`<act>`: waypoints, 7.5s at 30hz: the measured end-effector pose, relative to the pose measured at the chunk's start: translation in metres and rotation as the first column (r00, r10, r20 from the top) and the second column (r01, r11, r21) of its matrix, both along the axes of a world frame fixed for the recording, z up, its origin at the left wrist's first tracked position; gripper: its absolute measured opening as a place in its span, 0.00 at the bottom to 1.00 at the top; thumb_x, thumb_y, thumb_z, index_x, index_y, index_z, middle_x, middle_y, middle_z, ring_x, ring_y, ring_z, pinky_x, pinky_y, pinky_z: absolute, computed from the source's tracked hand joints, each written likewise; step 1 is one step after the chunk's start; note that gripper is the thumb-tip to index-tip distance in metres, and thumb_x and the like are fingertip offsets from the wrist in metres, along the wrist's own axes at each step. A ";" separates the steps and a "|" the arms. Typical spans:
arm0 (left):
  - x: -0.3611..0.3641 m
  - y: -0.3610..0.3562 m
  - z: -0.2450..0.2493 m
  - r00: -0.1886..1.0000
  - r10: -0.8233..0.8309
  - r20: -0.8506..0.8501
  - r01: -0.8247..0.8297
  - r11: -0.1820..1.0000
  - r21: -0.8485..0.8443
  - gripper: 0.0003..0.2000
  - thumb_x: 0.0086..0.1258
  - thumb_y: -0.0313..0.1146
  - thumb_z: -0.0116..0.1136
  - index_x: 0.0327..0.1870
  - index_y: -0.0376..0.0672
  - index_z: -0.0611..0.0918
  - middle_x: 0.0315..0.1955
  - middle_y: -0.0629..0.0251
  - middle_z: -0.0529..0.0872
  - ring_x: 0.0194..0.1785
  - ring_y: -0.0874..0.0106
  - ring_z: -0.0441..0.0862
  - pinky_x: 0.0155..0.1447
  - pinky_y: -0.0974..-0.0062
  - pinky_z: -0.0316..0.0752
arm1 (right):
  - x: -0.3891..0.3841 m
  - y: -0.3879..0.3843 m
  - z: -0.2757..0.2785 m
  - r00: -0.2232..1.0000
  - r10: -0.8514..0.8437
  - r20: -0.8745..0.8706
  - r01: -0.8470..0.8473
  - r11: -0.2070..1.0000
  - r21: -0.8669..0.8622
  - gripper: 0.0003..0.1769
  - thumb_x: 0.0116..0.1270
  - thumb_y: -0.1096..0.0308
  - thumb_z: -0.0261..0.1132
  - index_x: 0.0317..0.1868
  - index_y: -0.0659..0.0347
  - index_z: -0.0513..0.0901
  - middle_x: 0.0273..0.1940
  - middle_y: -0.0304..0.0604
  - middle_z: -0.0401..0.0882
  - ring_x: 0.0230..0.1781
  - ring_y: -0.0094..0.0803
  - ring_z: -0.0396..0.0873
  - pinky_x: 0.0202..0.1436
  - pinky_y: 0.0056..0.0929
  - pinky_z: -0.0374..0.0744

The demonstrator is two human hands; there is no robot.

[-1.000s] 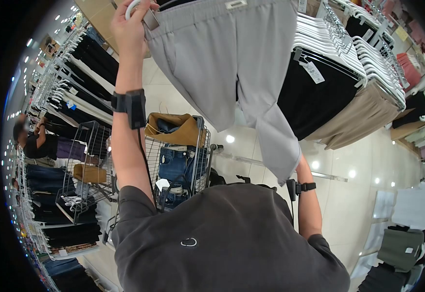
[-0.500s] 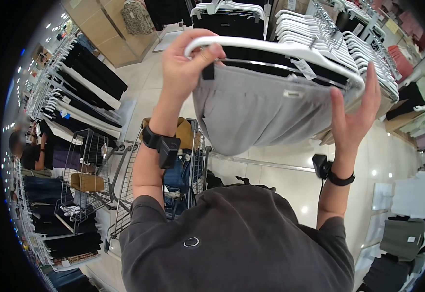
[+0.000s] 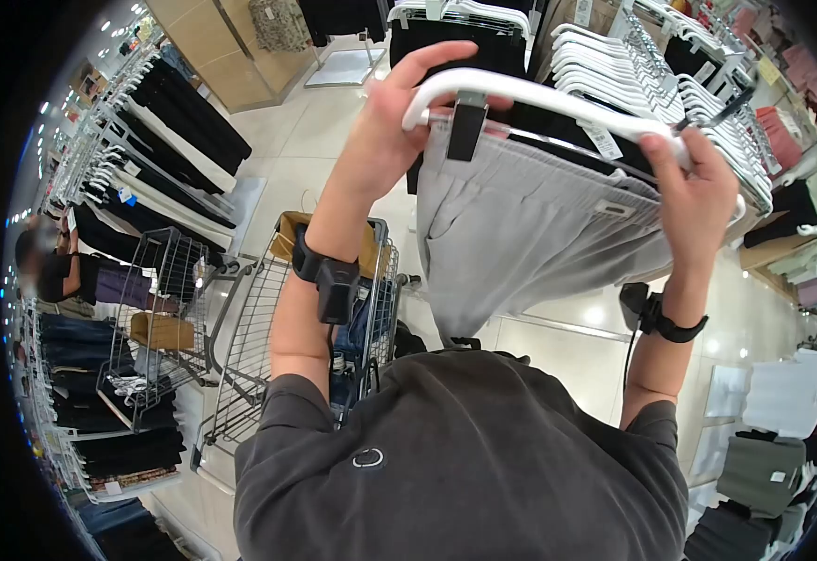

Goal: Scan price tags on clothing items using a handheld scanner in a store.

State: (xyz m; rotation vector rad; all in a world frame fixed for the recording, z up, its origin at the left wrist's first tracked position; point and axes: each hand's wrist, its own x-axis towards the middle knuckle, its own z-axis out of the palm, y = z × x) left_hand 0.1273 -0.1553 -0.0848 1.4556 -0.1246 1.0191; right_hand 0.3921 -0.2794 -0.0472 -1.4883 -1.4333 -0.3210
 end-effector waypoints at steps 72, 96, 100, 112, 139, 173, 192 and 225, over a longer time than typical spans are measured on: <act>0.030 -0.047 -0.151 0.952 -0.089 -0.294 -0.105 0.805 -0.584 0.18 0.80 0.42 0.49 0.56 0.36 0.80 0.50 0.69 0.85 0.55 0.81 0.77 0.63 0.77 0.67 | 0.117 0.072 0.110 0.830 -0.498 0.250 0.442 0.862 0.250 0.25 0.63 0.45 0.64 0.34 0.63 0.87 0.31 0.56 0.84 0.36 0.49 0.84 0.41 0.44 0.78; 0.010 -0.053 -0.172 0.887 -0.092 -0.452 -0.171 0.845 -0.507 0.14 0.74 0.35 0.59 0.53 0.34 0.81 0.44 0.67 0.87 0.44 0.80 0.82 0.52 0.78 0.76 | 0.128 0.077 0.121 0.852 -0.479 0.212 0.386 0.848 0.363 0.34 0.64 0.44 0.65 0.31 0.77 0.84 0.29 0.67 0.81 0.31 0.60 0.81 0.38 0.55 0.76; 0.008 -0.055 -0.164 0.907 -0.066 -0.416 -0.181 0.832 -0.525 0.15 0.76 0.36 0.56 0.54 0.35 0.80 0.46 0.68 0.86 0.47 0.81 0.81 0.54 0.79 0.75 | 0.130 0.076 0.119 0.868 -0.450 0.209 0.356 0.858 0.371 0.33 0.64 0.45 0.64 0.31 0.77 0.84 0.28 0.65 0.82 0.30 0.61 0.80 0.36 0.54 0.75; 0.013 -0.060 -0.171 0.878 0.099 -0.468 -0.266 0.914 -0.307 0.16 0.72 0.34 0.62 0.55 0.35 0.80 0.46 0.67 0.86 0.47 0.81 0.81 0.52 0.78 0.76 | 0.146 0.073 0.130 0.846 -0.523 0.107 0.446 0.802 0.396 0.32 0.63 0.45 0.64 0.31 0.75 0.86 0.28 0.64 0.82 0.29 0.59 0.81 0.34 0.55 0.74; -0.007 -0.026 -0.205 0.851 -0.113 -0.513 -0.197 0.837 -0.511 0.13 0.74 0.39 0.60 0.46 0.38 0.84 0.36 0.73 0.86 0.37 0.84 0.78 0.44 0.81 0.74 | 0.145 0.073 0.153 0.878 -0.474 0.073 0.406 0.816 0.410 0.22 0.66 0.57 0.65 0.32 0.74 0.87 0.29 0.59 0.85 0.27 0.50 0.83 0.37 0.48 0.78; -0.031 -0.050 -0.329 0.203 0.171 -0.964 -0.151 0.978 0.142 0.22 0.56 0.41 0.69 0.44 0.30 0.84 0.36 0.41 0.86 0.41 0.51 0.85 0.49 0.63 0.77 | 0.151 0.047 0.159 0.916 -0.398 -0.049 0.367 0.782 0.504 0.30 0.69 0.53 0.61 0.24 0.80 0.79 0.23 0.58 0.79 0.25 0.49 0.77 0.35 0.48 0.75; -0.030 -0.040 -0.304 0.322 0.044 -0.946 0.061 0.996 0.067 0.20 0.64 0.41 0.66 0.52 0.37 0.82 0.43 0.51 0.88 0.46 0.60 0.85 0.51 0.66 0.78 | 0.188 0.075 0.082 0.949 0.091 -0.303 0.161 0.685 0.711 0.25 0.75 0.52 0.56 0.30 0.67 0.80 0.24 0.36 0.75 0.27 0.23 0.69 0.32 0.25 0.66; -0.001 0.027 -0.049 0.894 0.363 -0.263 -0.448 0.740 -0.503 0.23 0.79 0.50 0.44 0.44 0.36 0.81 0.26 0.59 0.84 0.30 0.70 0.85 0.35 0.74 0.80 | -0.059 0.078 -0.097 -0.335 0.328 -0.883 -0.646 0.603 0.469 0.44 0.75 0.32 0.33 0.57 0.66 0.75 0.59 0.56 0.77 0.59 0.45 0.77 0.67 0.44 0.71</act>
